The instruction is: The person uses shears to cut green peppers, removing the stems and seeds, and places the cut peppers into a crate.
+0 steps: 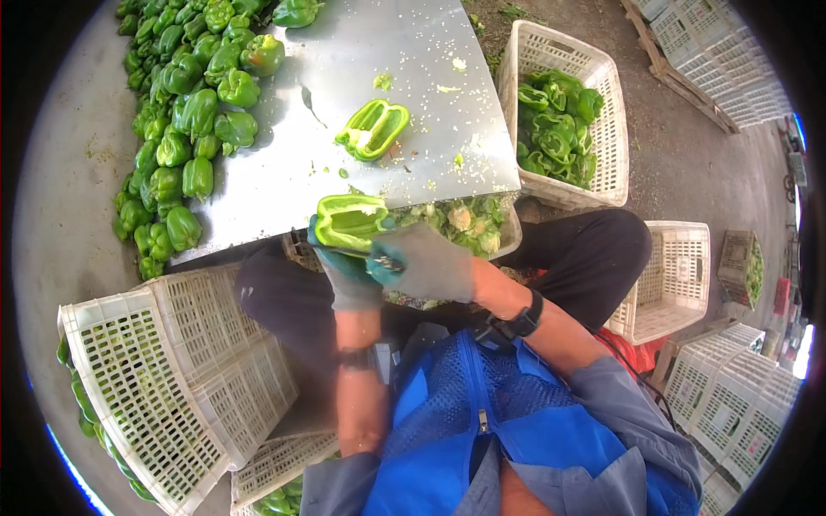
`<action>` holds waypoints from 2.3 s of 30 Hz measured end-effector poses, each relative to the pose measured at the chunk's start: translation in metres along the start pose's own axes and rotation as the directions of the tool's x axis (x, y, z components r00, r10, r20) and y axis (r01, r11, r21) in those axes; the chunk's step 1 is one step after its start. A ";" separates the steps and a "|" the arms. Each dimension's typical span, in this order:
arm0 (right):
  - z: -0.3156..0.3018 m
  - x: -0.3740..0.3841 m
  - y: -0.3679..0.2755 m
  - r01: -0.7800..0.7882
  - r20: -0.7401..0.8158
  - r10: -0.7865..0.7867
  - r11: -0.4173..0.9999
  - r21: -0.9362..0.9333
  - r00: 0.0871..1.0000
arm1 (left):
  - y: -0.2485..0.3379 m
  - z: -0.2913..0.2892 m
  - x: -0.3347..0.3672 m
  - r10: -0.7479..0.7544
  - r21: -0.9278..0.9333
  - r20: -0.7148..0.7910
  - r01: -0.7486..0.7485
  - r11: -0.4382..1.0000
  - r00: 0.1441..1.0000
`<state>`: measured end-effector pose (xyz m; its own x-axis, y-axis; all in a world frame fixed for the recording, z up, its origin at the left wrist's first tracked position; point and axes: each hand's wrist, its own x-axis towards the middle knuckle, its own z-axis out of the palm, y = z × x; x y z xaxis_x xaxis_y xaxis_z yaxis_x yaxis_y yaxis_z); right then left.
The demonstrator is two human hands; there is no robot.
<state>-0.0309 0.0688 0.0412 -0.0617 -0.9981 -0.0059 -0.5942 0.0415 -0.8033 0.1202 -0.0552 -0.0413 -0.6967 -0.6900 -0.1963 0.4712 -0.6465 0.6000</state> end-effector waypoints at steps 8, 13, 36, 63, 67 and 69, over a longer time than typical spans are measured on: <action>0.015 0.013 0.022 -0.096 -0.353 -0.017 0.949 -0.300 0.935 | -0.026 -0.009 -0.013 0.428 0.786 0.150 -0.370 0.495 0.891; 0.016 0.029 0.044 -0.118 -0.400 0.109 0.993 0.000 0.910 | -0.009 -0.015 -0.018 0.186 0.798 0.201 -0.270 0.539 0.962; -0.046 0.052 0.079 -0.379 -0.213 0.454 0.870 0.314 0.865 | 0.073 0.005 0.038 0.241 0.428 -0.083 -0.184 0.885 0.967; -0.069 -0.124 0.087 -0.214 -0.540 0.279 0.960 0.180 0.794 | -0.051 0.127 0.058 -0.544 0.759 0.239 0.195 0.622 0.804; -0.079 -0.126 0.069 -0.180 -0.355 0.367 0.869 0.461 0.860 | -0.052 0.096 0.032 -0.446 0.577 0.306 0.209 0.790 0.841; -0.074 -0.121 0.068 -0.120 -0.332 0.354 0.820 0.559 0.874 | -0.051 0.094 0.019 -0.400 0.521 0.276 0.214 0.826 0.874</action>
<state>-0.1233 0.1956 0.0321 -0.5303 -0.8428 -0.0922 -0.0312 0.1280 -0.9913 0.0318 -0.0048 -0.0033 -0.9465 -0.2548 -0.1980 -0.0416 -0.5122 0.8579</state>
